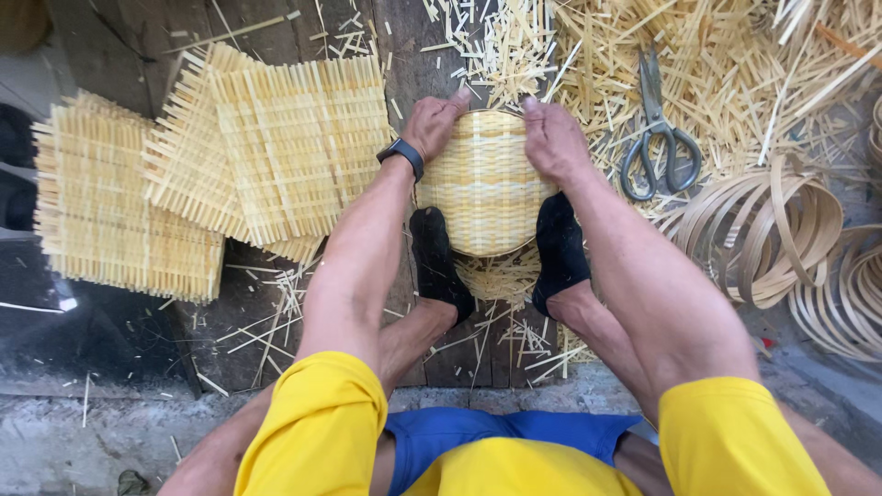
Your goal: The person repeatedly places a circular bamboo frame over a square woven mat, presses it down, and trims the excess mat with shears. The person then removes the frame and sets the finished circular tray aside, repeating the process with new mats.
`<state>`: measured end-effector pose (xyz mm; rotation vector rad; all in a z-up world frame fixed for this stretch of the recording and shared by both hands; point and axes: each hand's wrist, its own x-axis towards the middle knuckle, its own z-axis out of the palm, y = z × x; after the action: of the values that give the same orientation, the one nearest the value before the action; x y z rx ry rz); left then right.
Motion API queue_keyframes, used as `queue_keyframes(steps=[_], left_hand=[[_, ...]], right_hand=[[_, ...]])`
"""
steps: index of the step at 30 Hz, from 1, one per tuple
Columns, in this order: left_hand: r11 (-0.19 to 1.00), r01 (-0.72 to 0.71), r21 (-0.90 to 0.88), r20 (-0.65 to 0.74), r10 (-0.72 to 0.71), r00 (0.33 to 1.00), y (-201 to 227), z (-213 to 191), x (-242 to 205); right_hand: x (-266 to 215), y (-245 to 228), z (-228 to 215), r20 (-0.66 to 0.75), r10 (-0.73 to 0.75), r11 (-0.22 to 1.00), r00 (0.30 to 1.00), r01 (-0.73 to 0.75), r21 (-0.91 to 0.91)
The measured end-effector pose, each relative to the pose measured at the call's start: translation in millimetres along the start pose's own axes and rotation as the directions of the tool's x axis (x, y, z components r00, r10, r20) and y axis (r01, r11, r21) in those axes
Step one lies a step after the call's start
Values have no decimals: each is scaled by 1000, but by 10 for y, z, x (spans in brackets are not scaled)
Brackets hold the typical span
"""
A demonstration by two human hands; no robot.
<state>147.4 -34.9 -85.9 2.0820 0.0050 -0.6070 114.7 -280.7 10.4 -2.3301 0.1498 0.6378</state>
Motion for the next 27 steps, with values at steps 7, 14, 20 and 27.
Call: queue_keyframes(steps=[7,14,20,27], left_hand=[[954,-185,237,29,183,983,837,-204,-588],[546,-513,663,47,653,756,1273,168,-1712],[553,-260,792,-56,488,871,575,502,-2154],[936,150,319,-433,3,901,1025,792,-1671]], right_hand=[[-1144,-126,-1964,125,100,722,987,14,-691],[-1936,588,-2201,78,131,771,988,-52,-635],[-1115,1729,-1025,-100,51,960,994,-76,-268],[-546,2129,-517,-257,296,936,920,-334,-116]])
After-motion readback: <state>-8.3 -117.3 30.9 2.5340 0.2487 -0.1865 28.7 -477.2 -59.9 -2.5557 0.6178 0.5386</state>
